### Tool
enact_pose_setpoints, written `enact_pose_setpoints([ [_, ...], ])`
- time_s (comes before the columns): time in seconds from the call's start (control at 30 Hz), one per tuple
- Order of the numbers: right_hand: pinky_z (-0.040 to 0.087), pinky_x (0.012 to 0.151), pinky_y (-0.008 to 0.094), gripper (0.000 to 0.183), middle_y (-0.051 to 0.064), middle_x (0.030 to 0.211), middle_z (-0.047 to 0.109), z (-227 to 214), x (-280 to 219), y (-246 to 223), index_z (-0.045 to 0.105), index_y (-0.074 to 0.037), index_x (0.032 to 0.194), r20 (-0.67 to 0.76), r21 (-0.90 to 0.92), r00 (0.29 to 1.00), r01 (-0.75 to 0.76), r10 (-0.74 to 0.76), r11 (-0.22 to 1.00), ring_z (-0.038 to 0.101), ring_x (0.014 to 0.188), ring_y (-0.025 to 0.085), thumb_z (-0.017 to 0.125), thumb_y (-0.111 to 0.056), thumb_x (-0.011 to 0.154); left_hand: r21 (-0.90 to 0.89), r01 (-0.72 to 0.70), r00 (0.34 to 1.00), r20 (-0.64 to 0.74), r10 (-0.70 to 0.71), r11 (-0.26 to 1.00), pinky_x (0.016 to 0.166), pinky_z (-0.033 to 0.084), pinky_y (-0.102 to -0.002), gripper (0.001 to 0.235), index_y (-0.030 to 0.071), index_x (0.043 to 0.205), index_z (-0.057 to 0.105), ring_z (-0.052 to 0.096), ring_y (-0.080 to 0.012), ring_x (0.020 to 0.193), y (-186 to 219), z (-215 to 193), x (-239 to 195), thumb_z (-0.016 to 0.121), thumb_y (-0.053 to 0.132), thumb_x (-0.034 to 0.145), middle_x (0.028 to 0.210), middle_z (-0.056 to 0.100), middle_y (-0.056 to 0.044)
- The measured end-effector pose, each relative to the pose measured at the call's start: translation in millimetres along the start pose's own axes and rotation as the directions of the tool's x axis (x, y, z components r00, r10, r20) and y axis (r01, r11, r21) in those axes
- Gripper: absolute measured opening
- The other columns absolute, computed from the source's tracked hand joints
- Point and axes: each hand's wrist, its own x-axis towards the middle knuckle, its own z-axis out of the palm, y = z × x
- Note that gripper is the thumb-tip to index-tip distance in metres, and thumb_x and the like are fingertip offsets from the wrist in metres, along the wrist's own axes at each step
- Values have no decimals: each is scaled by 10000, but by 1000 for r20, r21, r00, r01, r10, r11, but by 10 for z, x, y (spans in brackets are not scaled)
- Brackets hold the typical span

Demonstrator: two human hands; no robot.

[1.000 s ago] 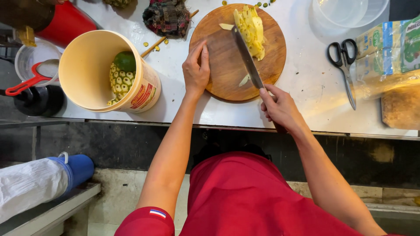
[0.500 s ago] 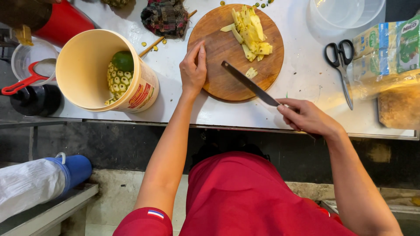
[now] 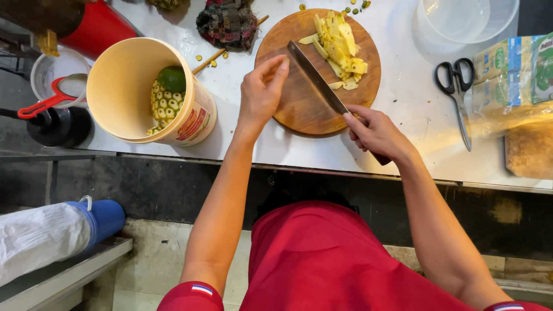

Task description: Cutting a slice of pineapple into thin strips and placing it into a container.

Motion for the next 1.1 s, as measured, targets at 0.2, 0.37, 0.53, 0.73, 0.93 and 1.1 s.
enact_pose_setpoints([
  [0.2, 485, 512, 285, 434, 26, 668, 571, -102, 96, 22, 616, -93, 1396, -107, 100, 994, -6, 17, 995, 539, 560, 98, 541, -339, 1046, 144, -406, 907, -54, 417, 902, 968, 601, -280, 286, 10, 1285, 729, 755, -144, 1074, 667, -811, -274, 681, 205, 1081, 1185, 781, -115],
  [0.37, 485, 515, 292, 457, 28, 711, 588, -17, 5, 7, 593, -79, 1413, -115, 107, 993, -23, 35, 994, 533, 571, 102, 555, -329, 1033, 86, -303, 927, -206, 315, 949, 943, 589, -254, 291, -6, 1272, 717, 744, -102, 1026, 611, -1546, -247, 673, 219, 1093, 1129, 783, -108],
  [0.53, 466, 515, 307, 472, 44, 716, 580, 6, -1, 147, 611, -64, 1419, 22, 62, 1000, -1, -1, 998, 525, 568, 123, 566, -317, 1023, 348, -70, 927, -322, 190, 935, 808, 566, -255, 326, -28, 1227, 733, 714, -116, 878, 312, -2150, -196, 710, 241, 1046, 990, 793, -113],
  [0.73, 475, 556, 305, 460, 38, 760, 585, -58, -34, 86, 611, -52, 1426, -101, 46, 994, -33, 38, 998, 532, 607, 113, 554, -307, 1047, 523, -16, 971, -196, 138, 852, 818, 608, -325, 352, -13, 1182, 738, 789, -217, 926, 44, -2369, -65, 737, 259, 959, 1032, 785, -169],
  [0.93, 474, 565, 330, 441, 61, 750, 590, 72, -47, 3, 609, -43, 1419, -183, -5, 980, -76, 74, 997, 531, 612, 133, 550, -305, 1070, 816, 60, 976, 73, -205, 575, 839, 555, -443, 583, 18, 1045, 775, 720, -351, 930, 316, -2300, 0, 881, 454, 674, 935, 763, -187],
  [1.1, 470, 560, 335, 449, 66, 730, 578, 101, -14, 61, 594, -63, 1453, -203, 25, 976, -82, 85, 996, 520, 607, 135, 547, -301, 1076, 956, 97, 961, -18, -276, 276, 836, 554, -469, 743, 39, 1143, 671, 689, -364, 982, -49, -2206, 57, 888, 556, 655, 1012, 725, -169],
])
